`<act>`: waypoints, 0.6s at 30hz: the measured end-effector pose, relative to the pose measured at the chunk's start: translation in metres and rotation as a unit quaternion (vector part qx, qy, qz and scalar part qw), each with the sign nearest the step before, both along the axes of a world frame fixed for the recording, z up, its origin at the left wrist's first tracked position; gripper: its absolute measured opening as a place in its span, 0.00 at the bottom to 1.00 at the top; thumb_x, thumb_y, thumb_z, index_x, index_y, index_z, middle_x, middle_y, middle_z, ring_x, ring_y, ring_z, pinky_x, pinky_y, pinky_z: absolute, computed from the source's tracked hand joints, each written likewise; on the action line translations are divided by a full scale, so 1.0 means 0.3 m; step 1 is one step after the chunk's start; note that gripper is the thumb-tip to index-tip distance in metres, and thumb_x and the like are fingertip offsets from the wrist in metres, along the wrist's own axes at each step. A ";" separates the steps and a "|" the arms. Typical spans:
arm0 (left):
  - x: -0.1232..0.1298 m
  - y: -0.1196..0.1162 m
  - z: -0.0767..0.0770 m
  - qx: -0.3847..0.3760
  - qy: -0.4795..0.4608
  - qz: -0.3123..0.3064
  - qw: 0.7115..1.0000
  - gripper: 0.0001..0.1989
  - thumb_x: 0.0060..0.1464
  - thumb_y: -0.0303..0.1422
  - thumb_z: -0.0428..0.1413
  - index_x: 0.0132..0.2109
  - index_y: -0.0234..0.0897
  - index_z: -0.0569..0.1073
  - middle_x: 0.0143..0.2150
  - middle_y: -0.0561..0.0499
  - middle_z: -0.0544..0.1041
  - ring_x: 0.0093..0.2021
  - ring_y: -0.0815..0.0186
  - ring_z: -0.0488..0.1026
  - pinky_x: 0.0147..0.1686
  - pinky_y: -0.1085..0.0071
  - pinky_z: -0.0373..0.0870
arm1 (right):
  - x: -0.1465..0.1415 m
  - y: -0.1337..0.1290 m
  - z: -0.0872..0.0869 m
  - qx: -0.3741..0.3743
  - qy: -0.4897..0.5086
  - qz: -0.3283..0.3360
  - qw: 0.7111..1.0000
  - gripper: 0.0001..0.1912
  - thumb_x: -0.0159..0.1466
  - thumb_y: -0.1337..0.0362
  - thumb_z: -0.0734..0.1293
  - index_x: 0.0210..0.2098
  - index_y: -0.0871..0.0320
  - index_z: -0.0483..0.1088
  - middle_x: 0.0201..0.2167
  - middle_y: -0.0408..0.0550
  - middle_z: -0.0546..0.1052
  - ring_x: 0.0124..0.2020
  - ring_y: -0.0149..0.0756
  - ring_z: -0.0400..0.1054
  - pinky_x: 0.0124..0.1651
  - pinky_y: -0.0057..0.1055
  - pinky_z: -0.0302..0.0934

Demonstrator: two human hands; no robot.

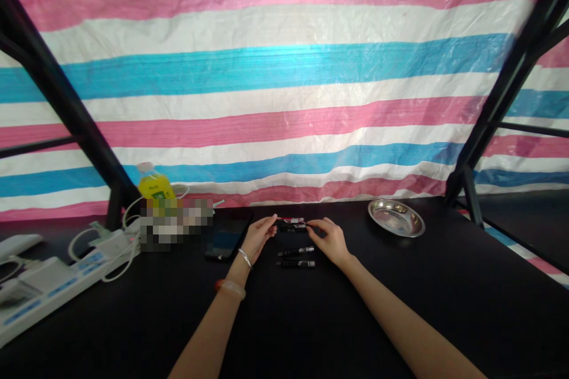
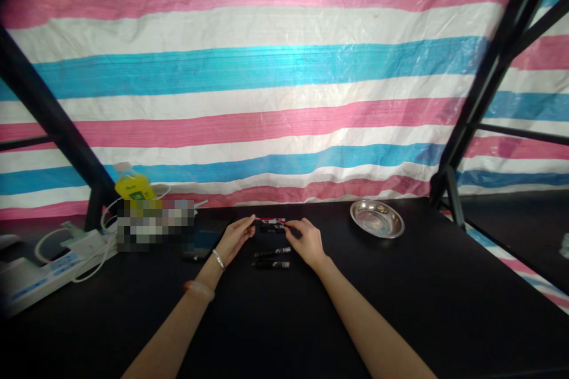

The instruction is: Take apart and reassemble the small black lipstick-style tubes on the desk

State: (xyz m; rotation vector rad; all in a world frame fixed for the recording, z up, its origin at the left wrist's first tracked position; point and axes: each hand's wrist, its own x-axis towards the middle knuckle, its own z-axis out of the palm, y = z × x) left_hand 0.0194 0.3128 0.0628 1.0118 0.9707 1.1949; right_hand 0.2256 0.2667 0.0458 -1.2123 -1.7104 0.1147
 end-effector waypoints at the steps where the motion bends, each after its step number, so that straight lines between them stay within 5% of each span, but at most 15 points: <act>1: 0.000 -0.001 0.000 -0.001 0.000 0.002 1.000 0.20 0.34 0.42 0.67 0.32 0.30 0.79 0.20 0.54 0.71 0.22 0.76 0.65 0.26 0.78 0.62 | 0.000 0.000 -0.001 0.001 -0.003 0.002 1.000 0.09 0.60 0.62 0.64 0.37 0.54 0.76 0.29 0.45 0.77 0.27 0.33 0.67 0.30 0.28 0.62; 18: 0.022 -0.029 -0.007 -0.034 0.033 -0.096 0.994 0.14 0.37 0.35 0.67 0.31 0.31 0.77 0.23 0.49 0.76 0.22 0.76 0.67 0.18 0.82 0.56 | 0.000 -0.010 0.006 0.095 0.010 0.071 0.993 0.16 0.65 0.67 0.58 0.50 0.51 0.69 0.37 0.47 0.78 0.33 0.34 0.70 0.38 0.31 0.66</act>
